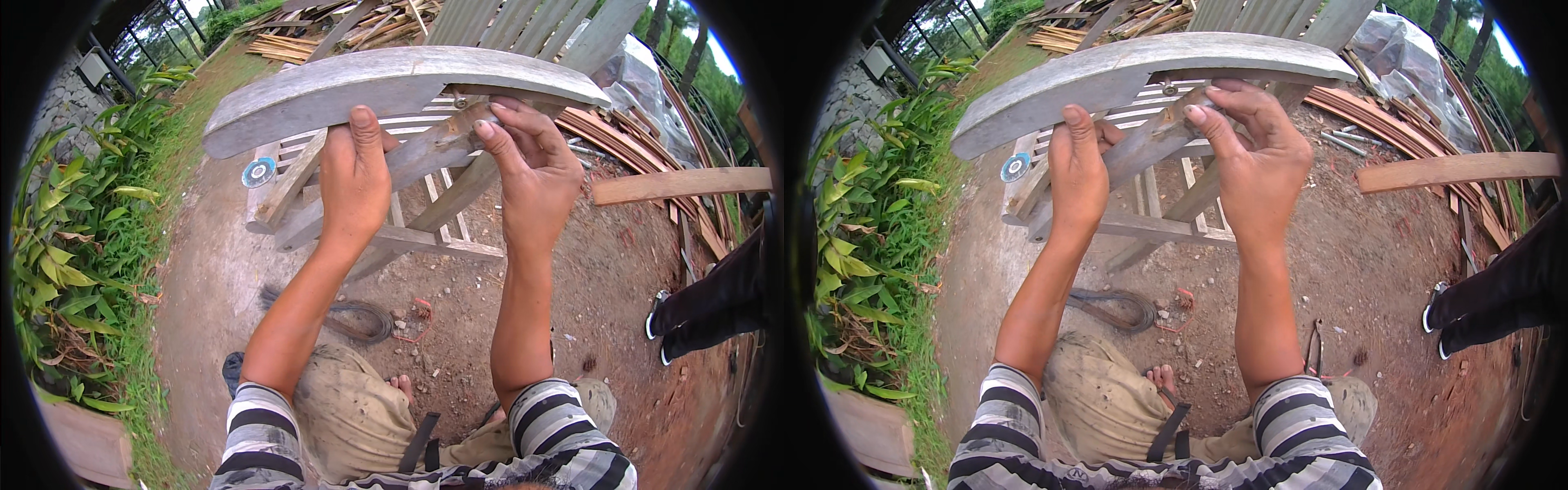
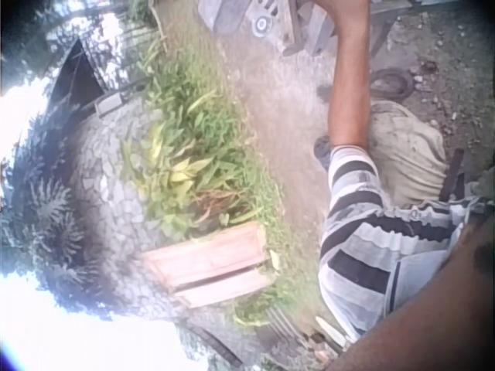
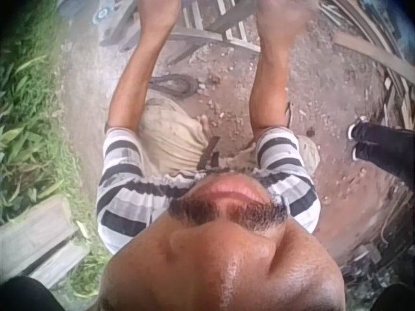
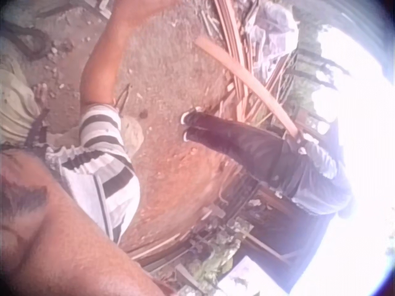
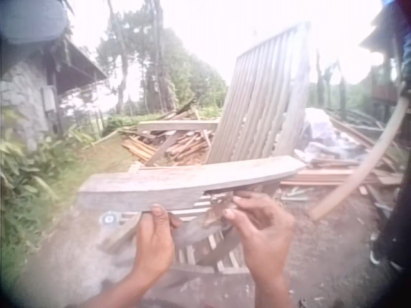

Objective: The person sits on the ground and repairs a wooden chair by inserting a wooden wedge into a joint on the armrest. They use pliers to tighten a bolt and repeatedly adjust the wedge to secure the connection.

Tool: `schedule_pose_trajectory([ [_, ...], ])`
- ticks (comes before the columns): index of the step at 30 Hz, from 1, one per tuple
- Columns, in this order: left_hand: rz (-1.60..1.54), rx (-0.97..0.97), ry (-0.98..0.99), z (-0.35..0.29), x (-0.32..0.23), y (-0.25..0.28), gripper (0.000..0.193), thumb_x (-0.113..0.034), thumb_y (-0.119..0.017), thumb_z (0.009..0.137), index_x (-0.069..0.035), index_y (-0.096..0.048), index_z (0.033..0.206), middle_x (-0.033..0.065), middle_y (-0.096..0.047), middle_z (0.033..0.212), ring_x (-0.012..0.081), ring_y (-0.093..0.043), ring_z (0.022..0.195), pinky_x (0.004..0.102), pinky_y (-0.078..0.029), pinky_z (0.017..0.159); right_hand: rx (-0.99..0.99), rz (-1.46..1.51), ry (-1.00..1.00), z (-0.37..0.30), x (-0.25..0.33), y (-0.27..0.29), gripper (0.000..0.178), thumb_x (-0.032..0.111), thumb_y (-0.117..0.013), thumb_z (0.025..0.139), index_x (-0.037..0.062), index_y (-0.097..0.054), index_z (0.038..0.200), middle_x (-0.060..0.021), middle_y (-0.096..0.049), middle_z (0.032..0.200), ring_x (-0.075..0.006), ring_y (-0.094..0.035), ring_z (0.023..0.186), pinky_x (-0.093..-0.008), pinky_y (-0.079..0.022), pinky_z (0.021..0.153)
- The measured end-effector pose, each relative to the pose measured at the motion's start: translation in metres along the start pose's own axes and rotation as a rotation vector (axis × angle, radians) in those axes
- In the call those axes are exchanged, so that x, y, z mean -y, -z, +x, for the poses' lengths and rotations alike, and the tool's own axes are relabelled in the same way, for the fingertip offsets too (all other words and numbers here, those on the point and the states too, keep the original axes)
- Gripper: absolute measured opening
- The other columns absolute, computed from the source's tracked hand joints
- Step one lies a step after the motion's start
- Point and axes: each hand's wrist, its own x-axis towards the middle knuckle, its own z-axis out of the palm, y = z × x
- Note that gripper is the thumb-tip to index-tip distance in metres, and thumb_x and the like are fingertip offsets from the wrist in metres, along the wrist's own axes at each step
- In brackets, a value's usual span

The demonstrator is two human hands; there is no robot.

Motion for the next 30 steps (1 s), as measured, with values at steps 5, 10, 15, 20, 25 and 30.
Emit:
schedule_pose_trajectory([
  [5,0.020,-0.029,0.001,0.001,-0.004,-0.002,0.084,-0.073,-0.030,0.104,0.002,-0.064,0.087,0.0104,-0.065,0.084,0.0194,-0.060,0.083,0.0367,-0.048,0.085,-0.002,0.014,-0.049,-0.002,-0.001,-0.003,0.025,0.000,-0.083,0.084,-0.0018,-0.074,0.107,-0.0148,-0.073,0.115,-0.0193,-0.070,0.104,-0.0319,-0.059,0.089],
  [10,-0.052,-0.006,0.039,0.007,0.006,0.003,0.081,-0.071,-0.034,0.105,0.004,-0.063,0.095,0.0098,-0.065,0.085,0.0179,-0.061,0.084,0.0356,-0.047,0.086,0.030,0.201,-0.049,-0.007,-0.014,-0.006,0.038,0.000,-0.082,0.085,0.0027,-0.074,0.122,-0.0119,-0.069,0.120,-0.0181,-0.065,0.109,-0.0303,-0.057,0.091],
  [15,-0.059,0.007,0.050,0.010,0.015,0.007,0.080,-0.071,-0.039,0.103,0.005,-0.060,0.105,0.0104,-0.066,0.088,0.0166,-0.063,0.083,0.0317,-0.050,0.081,0.016,0.214,-0.055,-0.011,-0.017,-0.006,0.042,-0.002,-0.080,0.085,0.0049,-0.072,0.126,-0.0110,-0.064,0.125,-0.0176,-0.064,0.112,-0.0296,-0.059,0.095],
  [20,-0.065,0.073,0.065,0.011,0.012,0.013,0.079,-0.071,-0.039,0.103,0.005,-0.060,0.105,0.0112,-0.066,0.089,0.0172,-0.065,0.082,0.0315,-0.052,0.078,0.095,0.442,-0.141,-0.011,-0.021,-0.009,0.050,-0.001,-0.081,0.085,0.0015,-0.066,0.133,-0.0114,-0.066,0.127,-0.0187,-0.066,0.112,-0.0320,-0.058,0.099],
  [25,-0.206,0.138,0.135,0.013,-0.004,0.016,0.081,-0.069,-0.040,0.103,0.007,-0.059,0.120,0.0157,-0.071,0.100,0.0206,-0.070,0.092,0.0347,-0.055,0.084,0.117,0.482,-0.093,-0.014,-0.032,-0.020,0.057,-0.001,-0.080,0.085,0.0039,-0.060,0.139,-0.0089,-0.067,0.129,-0.0177,-0.066,0.112,-0.0327,-0.056,0.100],
  [30,-0.325,0.166,0.054,0.024,-0.045,0.009,0.080,-0.068,-0.039,0.104,0.005,-0.059,0.127,0.0192,-0.073,0.110,0.0236,-0.071,0.101,0.0376,-0.053,0.094,0.122,0.451,-0.050,-0.014,-0.032,-0.025,0.062,0.000,-0.080,0.085,0.0070,-0.056,0.142,-0.0098,-0.065,0.131,-0.0174,-0.066,0.113,-0.0311,-0.057,0.098],
])
